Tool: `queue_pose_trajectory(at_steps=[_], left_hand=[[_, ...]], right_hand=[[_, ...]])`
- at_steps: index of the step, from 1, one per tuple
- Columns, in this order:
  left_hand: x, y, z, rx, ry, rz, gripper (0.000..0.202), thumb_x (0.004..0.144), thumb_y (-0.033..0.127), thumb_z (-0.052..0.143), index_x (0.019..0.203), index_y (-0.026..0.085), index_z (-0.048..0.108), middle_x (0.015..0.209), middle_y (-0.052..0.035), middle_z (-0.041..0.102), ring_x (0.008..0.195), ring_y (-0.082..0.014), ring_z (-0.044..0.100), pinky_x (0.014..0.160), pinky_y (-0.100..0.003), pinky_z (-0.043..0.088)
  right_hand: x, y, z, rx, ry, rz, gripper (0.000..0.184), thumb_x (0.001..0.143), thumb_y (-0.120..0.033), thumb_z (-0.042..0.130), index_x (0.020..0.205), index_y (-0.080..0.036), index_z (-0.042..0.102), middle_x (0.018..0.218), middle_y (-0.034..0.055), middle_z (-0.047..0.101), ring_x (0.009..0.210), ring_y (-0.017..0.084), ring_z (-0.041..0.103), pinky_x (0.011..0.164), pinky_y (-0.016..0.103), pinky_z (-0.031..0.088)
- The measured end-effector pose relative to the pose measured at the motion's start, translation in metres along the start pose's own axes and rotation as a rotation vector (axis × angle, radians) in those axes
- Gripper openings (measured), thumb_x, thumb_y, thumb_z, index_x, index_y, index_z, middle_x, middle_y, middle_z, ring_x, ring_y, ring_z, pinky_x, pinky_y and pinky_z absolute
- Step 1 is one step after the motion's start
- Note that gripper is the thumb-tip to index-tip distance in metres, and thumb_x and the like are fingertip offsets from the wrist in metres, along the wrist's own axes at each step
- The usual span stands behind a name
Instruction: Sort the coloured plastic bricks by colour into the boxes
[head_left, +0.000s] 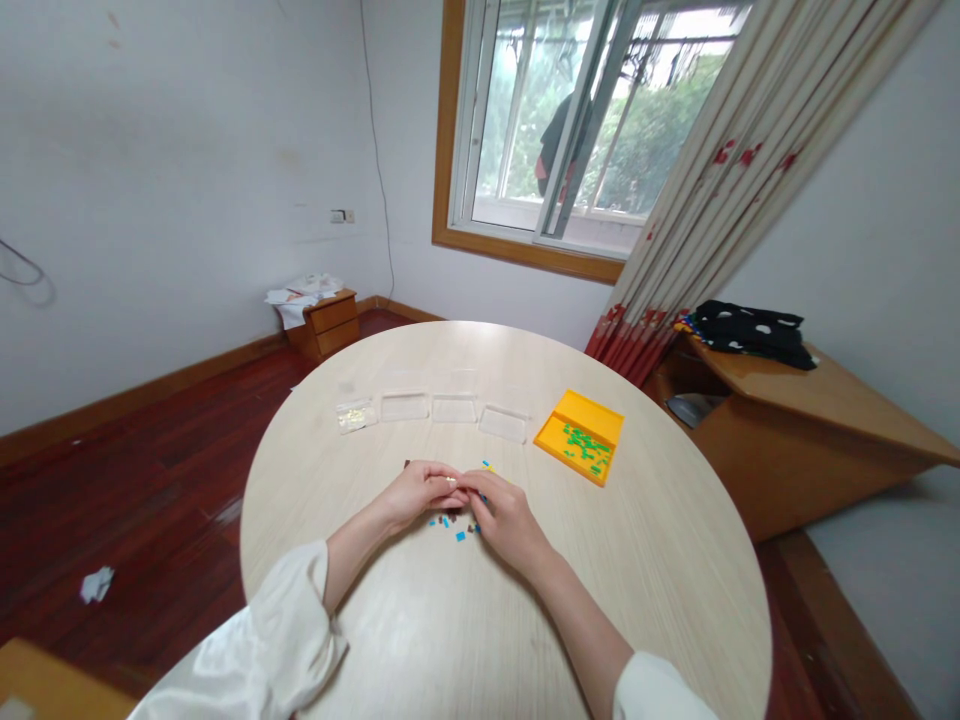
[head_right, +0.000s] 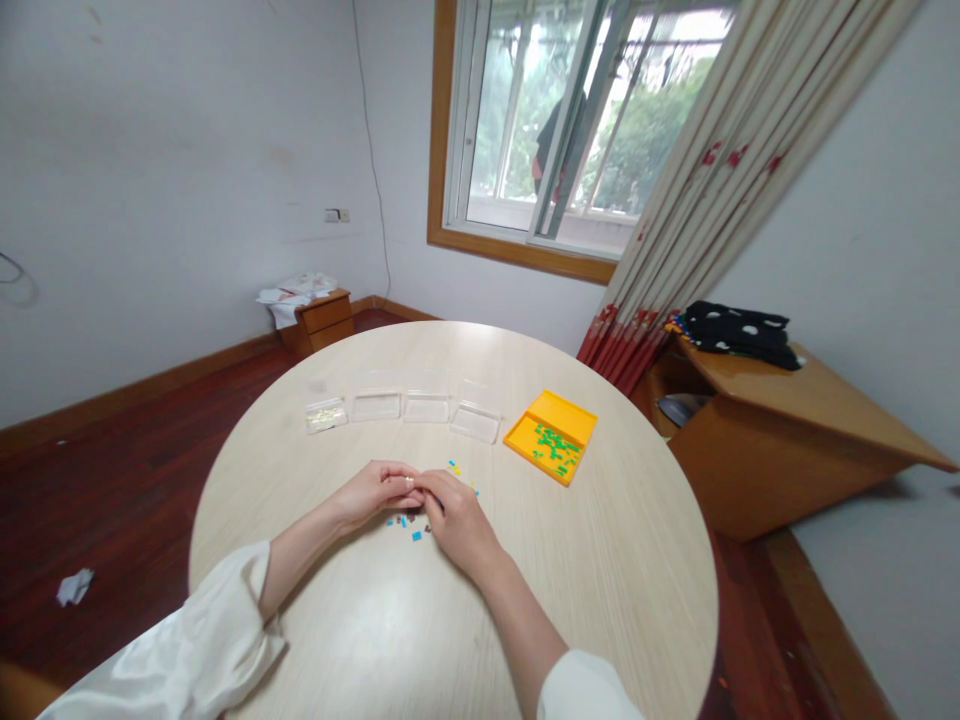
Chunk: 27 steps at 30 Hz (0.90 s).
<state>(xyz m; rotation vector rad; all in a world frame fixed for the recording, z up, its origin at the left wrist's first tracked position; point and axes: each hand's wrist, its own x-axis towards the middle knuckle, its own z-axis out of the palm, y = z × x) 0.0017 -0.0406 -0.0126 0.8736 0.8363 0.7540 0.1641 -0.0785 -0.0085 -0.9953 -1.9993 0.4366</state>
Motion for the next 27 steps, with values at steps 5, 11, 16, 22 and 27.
queue_pose_trajectory(at_steps=[5,11,16,22,27], left_hand=[[0.003,0.015,-0.007,-0.088,0.242,0.107,0.006,0.071,0.006,0.066,0.076,0.007,0.064,0.071,-0.0102,0.069,0.064,-0.0128,0.066,0.068,-0.023,0.056],[0.009,0.05,-0.049,-0.329,0.679,0.42,0.01,0.081,0.004,0.05,0.077,0.009,0.059,0.078,-0.0091,0.065,0.078,-0.0129,0.067,0.082,-0.027,0.053],[0.006,0.069,-0.075,-0.544,0.728,0.433,0.019,0.089,0.018,0.039,0.082,0.01,0.054,0.09,-0.0126,0.06,0.092,-0.0169,0.064,0.083,-0.025,0.05],[0.004,0.069,-0.082,-0.589,0.667,0.404,0.035,0.092,0.032,0.036,0.115,0.008,0.047,0.112,-0.0196,0.055,0.104,-0.0198,0.059,0.085,-0.028,0.05],[0.005,0.068,-0.082,-0.577,0.683,0.414,0.032,0.092,0.029,0.036,0.114,0.008,0.046,0.107,-0.018,0.057,0.096,-0.0183,0.062,0.078,-0.026,0.052]], right_hand=[[0.0,0.002,-0.006,-0.044,0.045,-0.012,0.026,0.083,-0.006,0.042,0.095,-0.018,0.062,0.093,0.0081,0.068,0.089,0.016,0.062,0.082,0.03,0.05],[-0.001,0.008,-0.008,-0.077,0.065,-0.006,0.03,0.078,-0.002,0.039,0.09,-0.018,0.062,0.09,0.0073,0.067,0.09,0.015,0.062,0.082,0.03,0.05],[-0.002,0.009,-0.007,-0.076,0.035,0.022,0.031,0.078,-0.003,0.04,0.091,-0.019,0.062,0.092,0.007,0.066,0.09,0.016,0.061,0.083,0.031,0.05],[-0.001,0.007,-0.008,-0.075,0.039,0.009,0.031,0.078,-0.003,0.039,0.091,-0.019,0.062,0.091,0.0073,0.066,0.089,0.016,0.061,0.083,0.032,0.049],[-0.001,0.011,-0.008,-0.105,0.04,0.051,0.033,0.078,-0.002,0.039,0.093,-0.02,0.063,0.09,0.0062,0.065,0.089,0.017,0.06,0.082,0.032,0.049]])
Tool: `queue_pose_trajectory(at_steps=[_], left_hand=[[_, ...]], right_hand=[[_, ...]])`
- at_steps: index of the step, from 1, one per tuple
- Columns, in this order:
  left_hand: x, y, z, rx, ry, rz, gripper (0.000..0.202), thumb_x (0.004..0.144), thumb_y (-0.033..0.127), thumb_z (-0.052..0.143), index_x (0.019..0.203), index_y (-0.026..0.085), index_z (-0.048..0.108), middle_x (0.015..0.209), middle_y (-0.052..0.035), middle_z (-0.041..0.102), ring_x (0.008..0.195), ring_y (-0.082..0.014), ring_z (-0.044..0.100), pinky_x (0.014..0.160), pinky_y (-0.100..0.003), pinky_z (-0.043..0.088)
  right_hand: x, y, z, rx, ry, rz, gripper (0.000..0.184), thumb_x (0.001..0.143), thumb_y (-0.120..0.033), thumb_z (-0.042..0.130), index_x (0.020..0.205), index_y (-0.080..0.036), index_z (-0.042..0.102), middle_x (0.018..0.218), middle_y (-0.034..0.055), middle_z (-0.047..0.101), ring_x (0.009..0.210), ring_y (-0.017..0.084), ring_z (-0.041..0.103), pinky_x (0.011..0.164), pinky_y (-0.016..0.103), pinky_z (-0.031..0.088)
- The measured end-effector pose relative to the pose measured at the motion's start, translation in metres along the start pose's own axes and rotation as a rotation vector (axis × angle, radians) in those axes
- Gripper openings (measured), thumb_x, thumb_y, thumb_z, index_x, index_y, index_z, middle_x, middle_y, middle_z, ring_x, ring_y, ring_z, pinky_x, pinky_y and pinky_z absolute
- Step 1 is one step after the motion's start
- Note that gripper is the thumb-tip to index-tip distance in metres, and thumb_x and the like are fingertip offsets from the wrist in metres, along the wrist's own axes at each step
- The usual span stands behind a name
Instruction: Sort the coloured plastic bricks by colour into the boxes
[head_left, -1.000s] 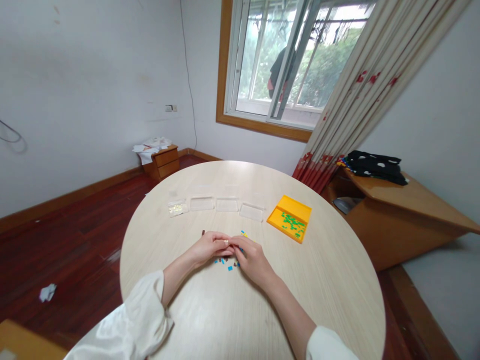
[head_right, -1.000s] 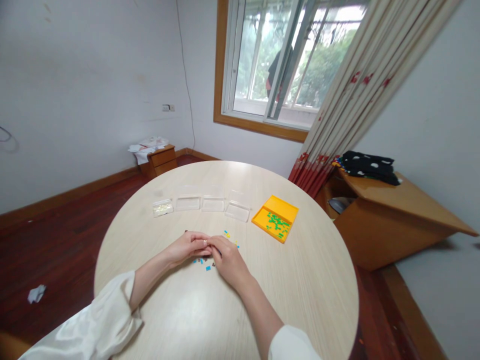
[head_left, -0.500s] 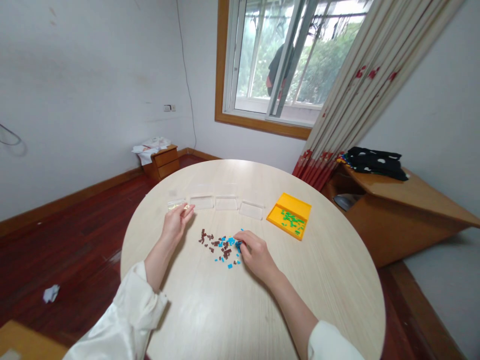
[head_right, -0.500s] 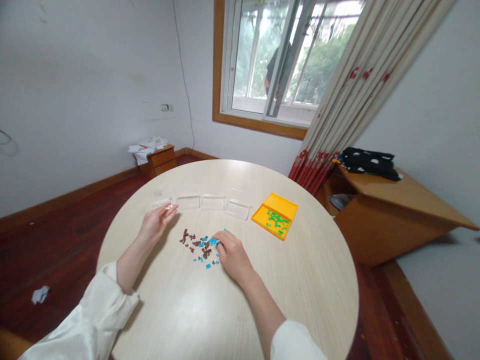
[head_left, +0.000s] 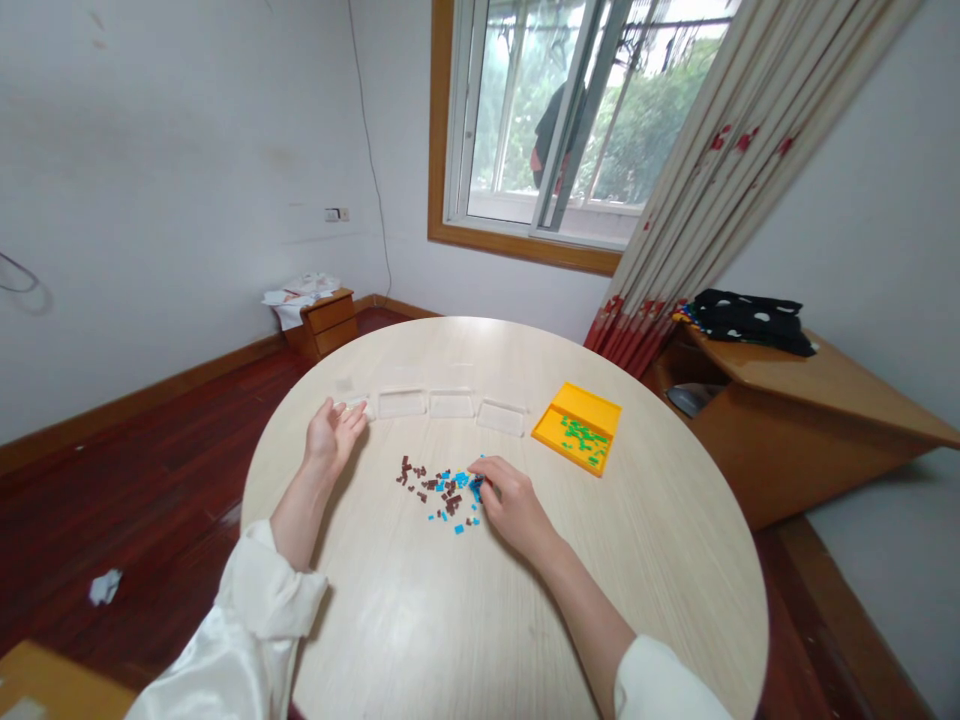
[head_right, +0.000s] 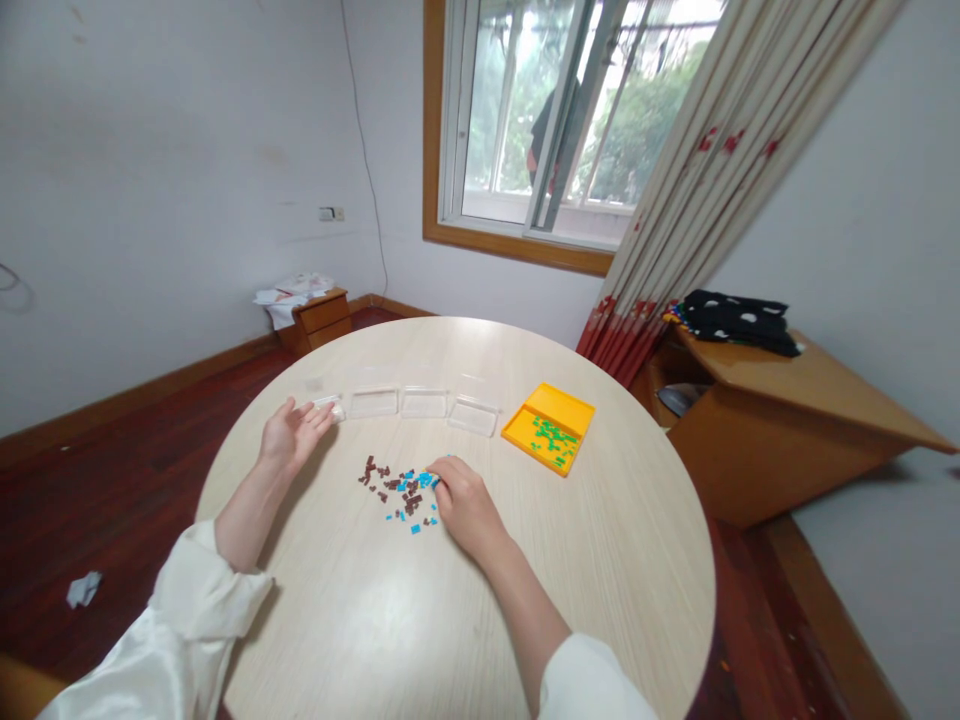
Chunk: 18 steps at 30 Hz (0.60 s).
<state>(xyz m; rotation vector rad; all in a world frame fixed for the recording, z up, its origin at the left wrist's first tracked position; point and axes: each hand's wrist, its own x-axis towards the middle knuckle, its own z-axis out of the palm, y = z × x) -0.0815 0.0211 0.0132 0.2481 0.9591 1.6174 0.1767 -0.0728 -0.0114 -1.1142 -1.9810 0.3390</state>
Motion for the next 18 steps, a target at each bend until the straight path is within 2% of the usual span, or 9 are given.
queue_pose_trajectory(at_steps=[5,7,10,13,15,18], left_hand=[[0.0,-0.002,-0.001,0.111,0.023,0.15,0.009,0.082,0.009,0.047,0.084,0.009,0.056,0.082,-0.0106,0.063,0.077,-0.0131,0.065,0.073,-0.023,0.051],[-0.001,-0.006,-0.003,0.235,-0.039,0.216,0.003,0.076,0.011,0.056,0.075,0.009,0.057,0.073,-0.0066,0.063,0.066,-0.0106,0.062,0.066,-0.021,0.05],[-0.007,-0.018,-0.004,0.535,-0.16,0.338,0.017,0.069,0.022,0.064,0.06,0.012,0.055,0.053,0.0025,0.053,0.047,-0.006,0.048,0.05,-0.017,0.041],[-0.02,-0.035,-0.002,0.841,-0.341,0.475,0.03,0.067,0.032,0.066,0.05,0.015,0.049,0.045,0.005,0.044,0.045,-0.0065,0.041,0.046,-0.018,0.034],[-0.033,-0.047,0.001,0.964,-0.524,0.452,0.031,0.069,0.036,0.065,0.051,0.015,0.049,0.046,0.004,0.046,0.045,-0.0075,0.041,0.046,-0.019,0.033],[-0.053,-0.061,0.004,1.13,-0.849,0.429,0.023,0.073,0.035,0.063,0.063,0.013,0.061,0.059,-0.0006,0.056,0.054,-0.0104,0.05,0.052,-0.021,0.037]], right_hand=[[-0.001,0.01,0.003,-0.08,-0.043,0.089,0.033,0.078,-0.001,0.042,0.094,-0.018,0.065,0.095,0.0083,0.063,0.091,0.017,0.059,0.083,0.033,0.048],[-0.002,0.013,0.003,-0.134,-0.082,0.123,0.032,0.078,-0.001,0.043,0.092,-0.017,0.067,0.095,0.0088,0.063,0.091,0.018,0.058,0.084,0.033,0.047],[-0.003,0.015,0.003,-0.205,-0.135,0.149,0.029,0.078,-0.002,0.047,0.091,-0.017,0.068,0.097,0.0085,0.062,0.092,0.018,0.057,0.084,0.034,0.046],[-0.003,0.016,0.001,-0.247,-0.162,0.16,0.027,0.079,-0.004,0.049,0.093,-0.018,0.068,0.098,0.0084,0.062,0.092,0.018,0.057,0.084,0.035,0.044],[-0.002,0.016,-0.001,-0.254,-0.154,0.155,0.026,0.08,-0.005,0.049,0.093,-0.018,0.067,0.098,0.0084,0.062,0.093,0.019,0.056,0.084,0.035,0.043],[-0.001,0.016,-0.006,-0.223,-0.137,0.133,0.023,0.081,-0.007,0.05,0.092,-0.019,0.067,0.095,0.0074,0.062,0.092,0.019,0.056,0.083,0.035,0.042]])
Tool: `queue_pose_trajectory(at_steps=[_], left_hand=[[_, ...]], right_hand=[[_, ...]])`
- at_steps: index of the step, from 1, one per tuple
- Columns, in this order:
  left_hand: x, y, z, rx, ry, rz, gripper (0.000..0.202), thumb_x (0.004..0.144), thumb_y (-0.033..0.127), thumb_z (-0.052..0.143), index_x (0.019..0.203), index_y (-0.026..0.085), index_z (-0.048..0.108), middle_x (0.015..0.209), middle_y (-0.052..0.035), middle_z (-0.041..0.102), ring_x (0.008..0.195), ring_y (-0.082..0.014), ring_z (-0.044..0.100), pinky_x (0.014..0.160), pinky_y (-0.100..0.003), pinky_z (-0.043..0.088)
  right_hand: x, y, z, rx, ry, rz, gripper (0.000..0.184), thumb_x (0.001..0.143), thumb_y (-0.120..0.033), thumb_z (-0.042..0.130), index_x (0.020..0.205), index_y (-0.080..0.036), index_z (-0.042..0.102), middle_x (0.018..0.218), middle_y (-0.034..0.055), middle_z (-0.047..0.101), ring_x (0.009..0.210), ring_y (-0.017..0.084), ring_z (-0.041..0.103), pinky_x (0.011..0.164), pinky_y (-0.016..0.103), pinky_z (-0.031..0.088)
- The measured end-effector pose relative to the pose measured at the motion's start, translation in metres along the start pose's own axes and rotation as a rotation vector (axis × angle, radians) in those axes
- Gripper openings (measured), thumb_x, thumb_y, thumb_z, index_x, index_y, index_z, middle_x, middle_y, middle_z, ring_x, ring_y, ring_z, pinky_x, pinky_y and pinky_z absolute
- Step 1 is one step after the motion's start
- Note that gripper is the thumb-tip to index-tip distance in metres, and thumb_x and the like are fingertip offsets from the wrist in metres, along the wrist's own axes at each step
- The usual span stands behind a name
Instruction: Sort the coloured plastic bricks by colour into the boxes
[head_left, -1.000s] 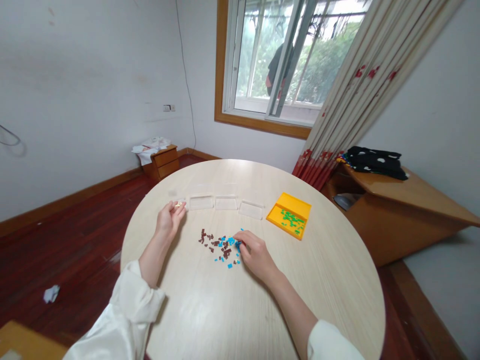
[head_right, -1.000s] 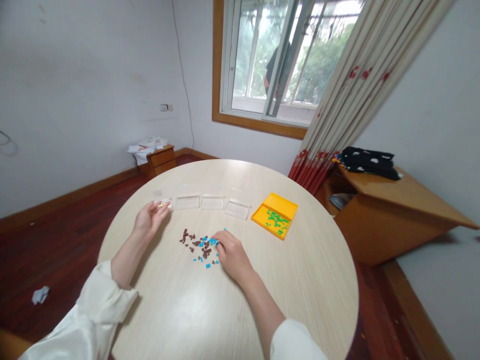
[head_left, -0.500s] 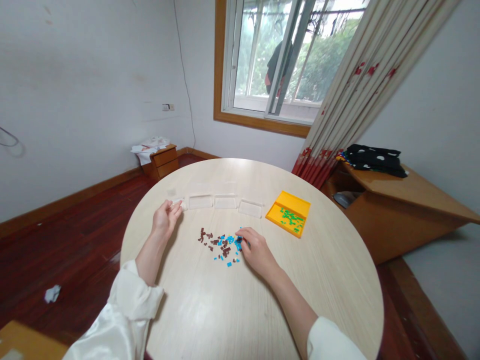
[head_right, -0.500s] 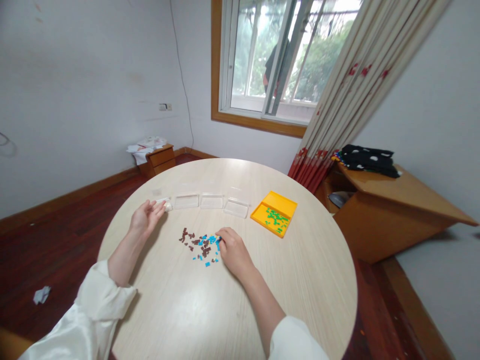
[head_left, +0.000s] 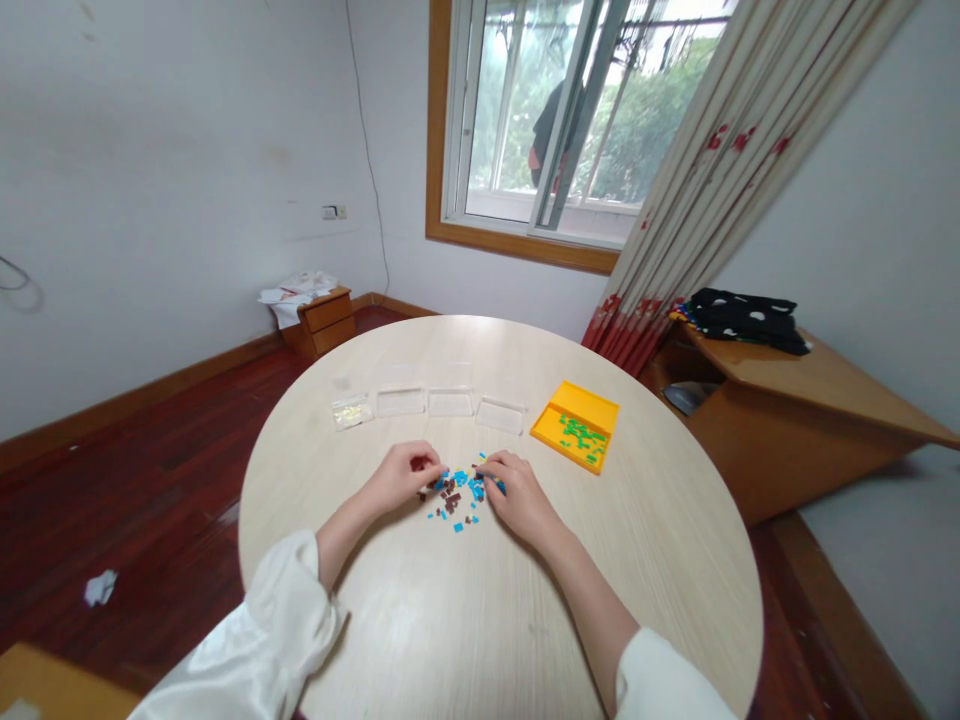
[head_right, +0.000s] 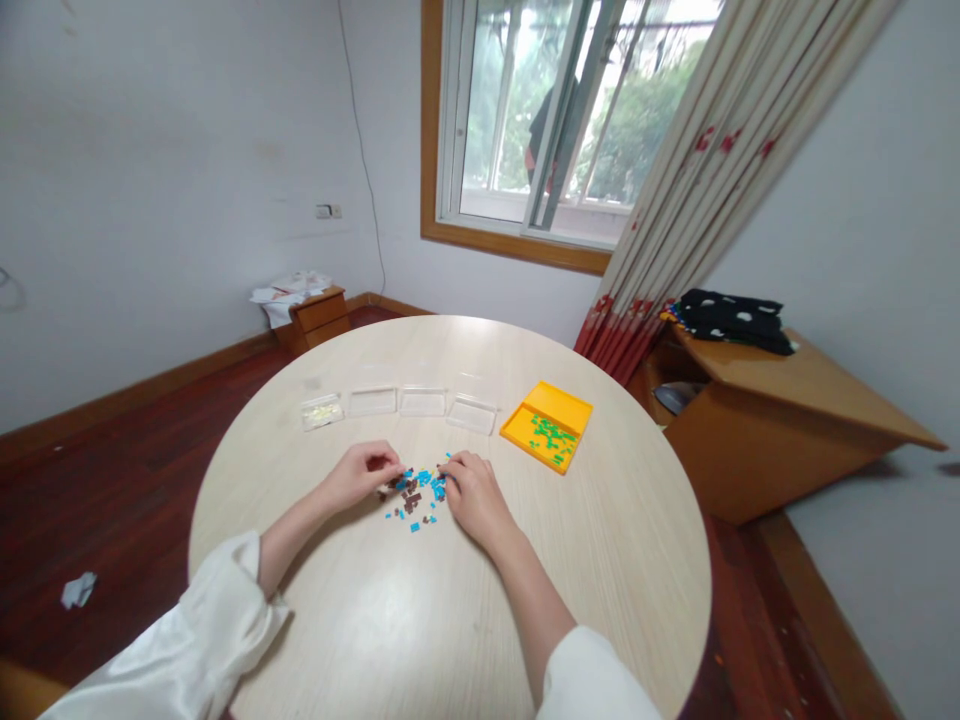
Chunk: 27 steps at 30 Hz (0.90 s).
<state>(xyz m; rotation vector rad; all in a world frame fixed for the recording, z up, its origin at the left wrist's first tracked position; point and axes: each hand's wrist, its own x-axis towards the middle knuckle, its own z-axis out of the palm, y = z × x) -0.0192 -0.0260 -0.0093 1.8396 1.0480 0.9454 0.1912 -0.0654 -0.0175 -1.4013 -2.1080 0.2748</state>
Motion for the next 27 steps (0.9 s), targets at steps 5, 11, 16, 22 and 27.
queue_pose_trajectory(at_steps=[5,11,16,22,27], left_hand=[[-0.012,0.015,0.022,0.216,-0.313,0.213,0.013,0.078,0.027,0.062,0.077,0.017,0.07,0.077,-0.0043,0.06,0.075,-0.0143,0.055,0.071,-0.025,0.041],[-0.015,0.021,0.031,0.396,-0.334,0.232,0.01,0.075,0.023,0.065,0.079,0.016,0.068,0.083,-0.006,0.061,0.083,-0.0184,0.055,0.075,-0.028,0.04],[-0.014,0.02,0.034,0.38,-0.33,0.219,0.01,0.075,0.013,0.057,0.073,0.015,0.067,0.079,-0.0053,0.061,0.079,-0.0168,0.057,0.074,-0.027,0.04],[-0.014,0.017,0.037,0.36,-0.312,0.242,0.015,0.069,0.006,0.053,0.069,0.015,0.064,0.076,-0.0034,0.061,0.076,-0.015,0.056,0.072,-0.025,0.041],[-0.014,0.016,0.037,0.326,-0.306,0.248,0.015,0.067,0.004,0.051,0.068,0.016,0.061,0.073,-0.0019,0.06,0.075,-0.0143,0.054,0.072,-0.025,0.04]], right_hand=[[0.002,0.01,-0.008,0.016,0.038,0.029,0.022,0.08,-0.006,0.049,0.085,-0.018,0.067,0.088,0.0057,0.061,0.087,0.018,0.055,0.08,0.034,0.042],[0.002,0.022,-0.017,0.007,0.082,0.071,0.022,0.078,-0.006,0.047,0.083,-0.017,0.065,0.084,0.0056,0.06,0.084,0.018,0.055,0.078,0.032,0.043],[0.002,0.024,-0.022,0.03,0.106,0.095,0.021,0.078,-0.007,0.046,0.082,-0.017,0.065,0.083,0.0061,0.061,0.084,0.018,0.057,0.079,0.033,0.045],[0.002,0.023,-0.022,0.037,0.107,0.089,0.021,0.078,-0.008,0.046,0.082,-0.016,0.065,0.083,0.006,0.061,0.084,0.018,0.057,0.079,0.032,0.045],[0.001,0.029,-0.024,0.056,0.152,0.132,0.021,0.08,-0.012,0.045,0.083,-0.017,0.064,0.084,0.0063,0.062,0.086,0.019,0.058,0.08,0.034,0.045]])
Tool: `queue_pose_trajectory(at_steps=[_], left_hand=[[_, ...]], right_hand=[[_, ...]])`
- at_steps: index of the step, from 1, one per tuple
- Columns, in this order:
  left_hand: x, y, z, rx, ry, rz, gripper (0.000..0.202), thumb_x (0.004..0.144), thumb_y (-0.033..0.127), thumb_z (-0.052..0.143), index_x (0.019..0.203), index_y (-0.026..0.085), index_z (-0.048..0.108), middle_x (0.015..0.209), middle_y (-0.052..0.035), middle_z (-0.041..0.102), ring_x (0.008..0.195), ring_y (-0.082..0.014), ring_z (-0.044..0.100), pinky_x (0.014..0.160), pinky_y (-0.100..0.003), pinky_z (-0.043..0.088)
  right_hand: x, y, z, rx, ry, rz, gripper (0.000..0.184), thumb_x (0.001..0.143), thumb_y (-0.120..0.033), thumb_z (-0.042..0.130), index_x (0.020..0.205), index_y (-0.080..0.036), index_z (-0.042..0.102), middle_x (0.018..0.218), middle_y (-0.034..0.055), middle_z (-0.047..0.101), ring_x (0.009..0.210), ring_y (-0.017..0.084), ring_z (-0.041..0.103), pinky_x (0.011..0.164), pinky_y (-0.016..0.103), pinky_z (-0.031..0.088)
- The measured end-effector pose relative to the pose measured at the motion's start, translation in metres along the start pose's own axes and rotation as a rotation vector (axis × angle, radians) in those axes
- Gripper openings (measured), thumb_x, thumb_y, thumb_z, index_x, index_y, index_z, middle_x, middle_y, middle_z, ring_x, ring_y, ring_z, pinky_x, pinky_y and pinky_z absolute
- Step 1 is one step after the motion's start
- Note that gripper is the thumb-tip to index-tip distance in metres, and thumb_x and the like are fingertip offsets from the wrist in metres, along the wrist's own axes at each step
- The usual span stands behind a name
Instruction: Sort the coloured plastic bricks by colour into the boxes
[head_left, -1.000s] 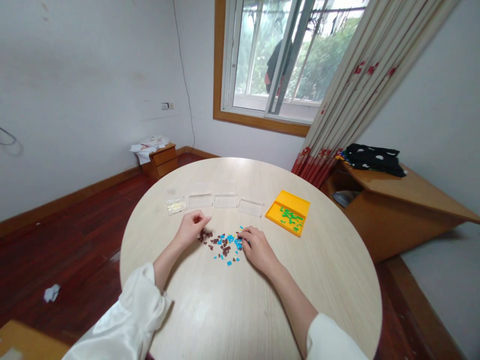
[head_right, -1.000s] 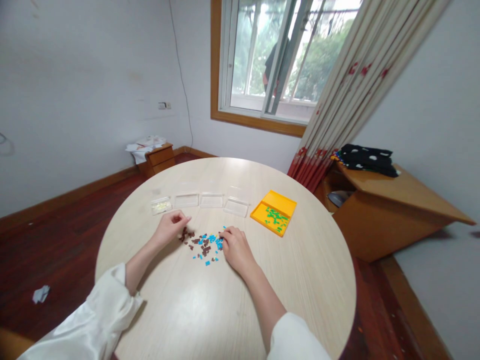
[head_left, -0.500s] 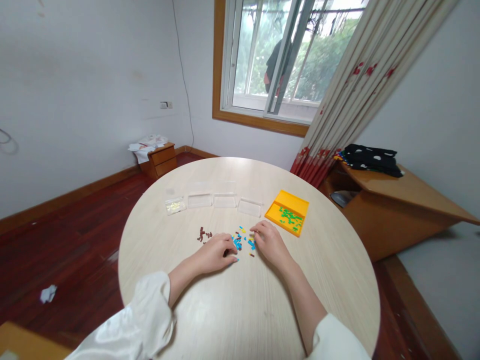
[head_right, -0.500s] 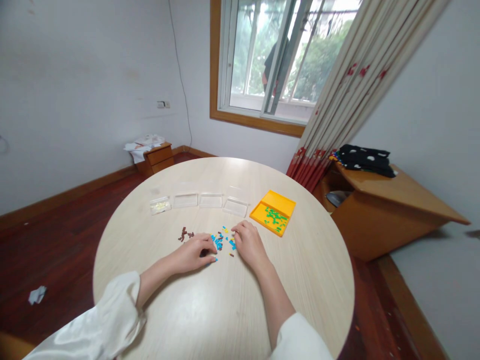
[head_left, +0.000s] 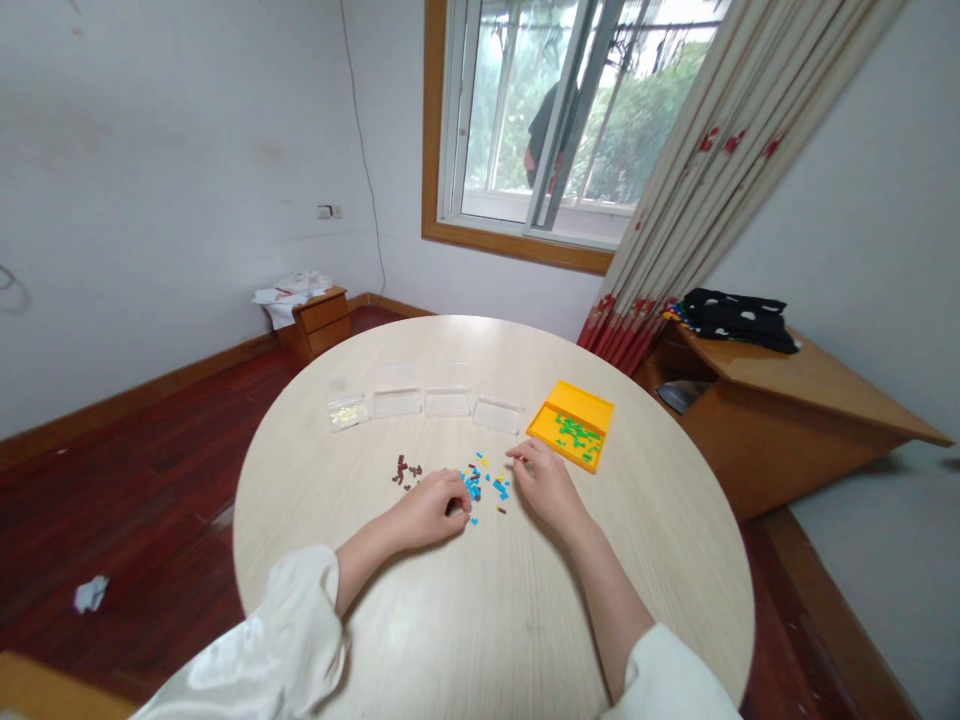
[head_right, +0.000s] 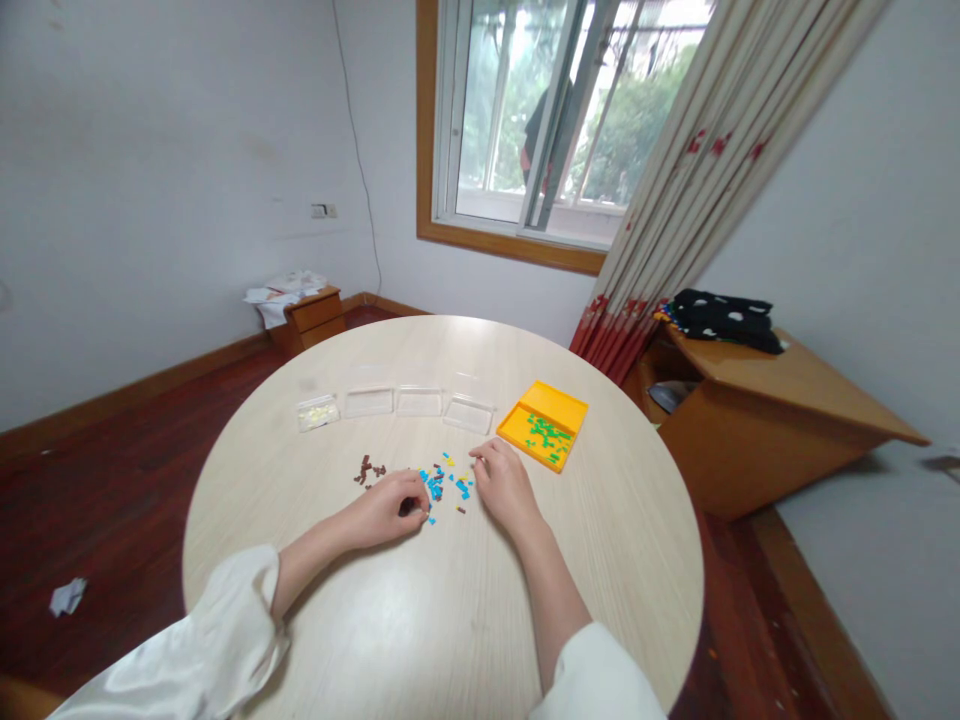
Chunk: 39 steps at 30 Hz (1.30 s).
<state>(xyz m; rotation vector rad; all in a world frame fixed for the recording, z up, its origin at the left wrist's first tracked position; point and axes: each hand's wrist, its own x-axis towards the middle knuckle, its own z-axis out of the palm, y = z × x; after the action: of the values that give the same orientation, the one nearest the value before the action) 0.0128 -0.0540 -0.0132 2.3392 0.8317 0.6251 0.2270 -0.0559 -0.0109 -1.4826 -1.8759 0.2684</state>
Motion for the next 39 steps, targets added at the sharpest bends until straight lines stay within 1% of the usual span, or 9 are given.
queue_pose_trajectory(at_steps=[5,9,13,17,20,23,27,32,39], left_hand=[[-0.001,0.002,0.001,-0.048,0.033,-0.016,0.011,0.069,0.008,0.052,0.067,0.015,0.061,0.07,-0.0014,0.057,0.071,-0.0134,0.052,0.069,-0.024,0.04],[0.0,-0.001,-0.004,-0.127,0.122,-0.099,0.01,0.071,0.014,0.053,0.067,0.015,0.062,0.066,0.0001,0.056,0.062,-0.0111,0.048,0.061,-0.022,0.037],[0.0,-0.022,-0.027,-0.167,0.386,-0.26,0.012,0.072,0.022,0.053,0.071,0.015,0.062,0.056,0.0026,0.05,0.055,-0.0106,0.042,0.054,-0.022,0.034],[-0.006,-0.06,-0.061,-0.116,0.747,-0.401,0.016,0.068,0.029,0.053,0.07,0.015,0.061,0.059,0.0012,0.054,0.055,-0.0114,0.042,0.054,-0.023,0.034],[-0.015,-0.084,-0.082,-0.068,0.917,-0.493,0.021,0.066,0.033,0.053,0.071,0.015,0.061,0.061,0.0005,0.055,0.054,-0.0115,0.042,0.054,-0.023,0.034],[-0.022,-0.096,-0.093,0.043,0.961,-0.575,0.019,0.064,0.032,0.053,0.068,0.015,0.061,0.058,0.0008,0.054,0.054,-0.0126,0.044,0.055,-0.024,0.035],[-0.024,-0.102,-0.099,0.184,0.911,-0.673,0.016,0.064,0.028,0.052,0.069,0.016,0.063,0.055,0.0011,0.055,0.055,-0.0147,0.048,0.056,-0.025,0.036],[-0.024,-0.11,-0.102,0.28,0.845,-0.729,0.018,0.066,0.025,0.05,0.072,0.017,0.065,0.062,-0.0017,0.062,0.059,-0.0179,0.055,0.062,-0.027,0.038],[-0.026,-0.115,-0.104,0.325,0.836,-0.76,0.021,0.068,0.027,0.048,0.076,0.017,0.065,0.068,-0.0034,0.066,0.065,-0.0197,0.058,0.067,-0.028,0.039]], right_hand=[[0.0,0.008,-0.001,-0.03,0.005,0.056,0.021,0.08,-0.013,0.044,0.083,-0.017,0.065,0.084,0.0068,0.063,0.085,0.019,0.059,0.08,0.035,0.045],[0.0,0.008,0.0,-0.059,-0.082,0.064,0.023,0.079,-0.012,0.045,0.085,-0.015,0.067,0.085,0.0075,0.064,0.083,0.018,0.059,0.08,0.033,0.046],[-0.001,0.003,0.0,-0.057,-0.182,0.062,0.024,0.079,-0.01,0.046,0.087,-0.015,0.068,0.086,0.0078,0.066,0.083,0.017,0.06,0.079,0.03,0.046],[-0.003,0.0,0.001,-0.058,-0.225,0.06,0.025,0.079,-0.009,0.047,0.089,-0.016,0.069,0.089,0.0074,0.068,0.085,0.017,0.061,0.081,0.029,0.046],[-0.003,0.0,0.003,-0.053,-0.244,0.066,0.024,0.079,-0.009,0.048,0.089,-0.016,0.069,0.09,0.0076,0.069,0.086,0.017,0.061,0.08,0.029,0.046],[-0.004,-0.002,0.003,-0.047,-0.252,0.076,0.023,0.08,-0.01,0.048,0.089,-0.015,0.069,0.09,0.0078,0.069,0.086,0.017,0.061,0.08,0.029,0.046],[-0.004,-0.005,0.002,-0.049,-0.258,0.081,0.02,0.081,-0.014,0.05,0.087,-0.015,0.069,0.087,0.0077,0.068,0.083,0.017,0.061,0.078,0.028,0.045],[-0.004,-0.007,0.002,-0.072,-0.272,0.08,0.016,0.079,-0.016,0.054,0.085,-0.015,0.069,0.085,0.0073,0.067,0.081,0.016,0.06,0.074,0.027,0.045],[-0.003,-0.008,0.003,-0.083,-0.273,0.081,0.018,0.079,-0.012,0.053,0.085,-0.015,0.069,0.085,0.0077,0.067,0.08,0.016,0.06,0.075,0.026,0.045]])
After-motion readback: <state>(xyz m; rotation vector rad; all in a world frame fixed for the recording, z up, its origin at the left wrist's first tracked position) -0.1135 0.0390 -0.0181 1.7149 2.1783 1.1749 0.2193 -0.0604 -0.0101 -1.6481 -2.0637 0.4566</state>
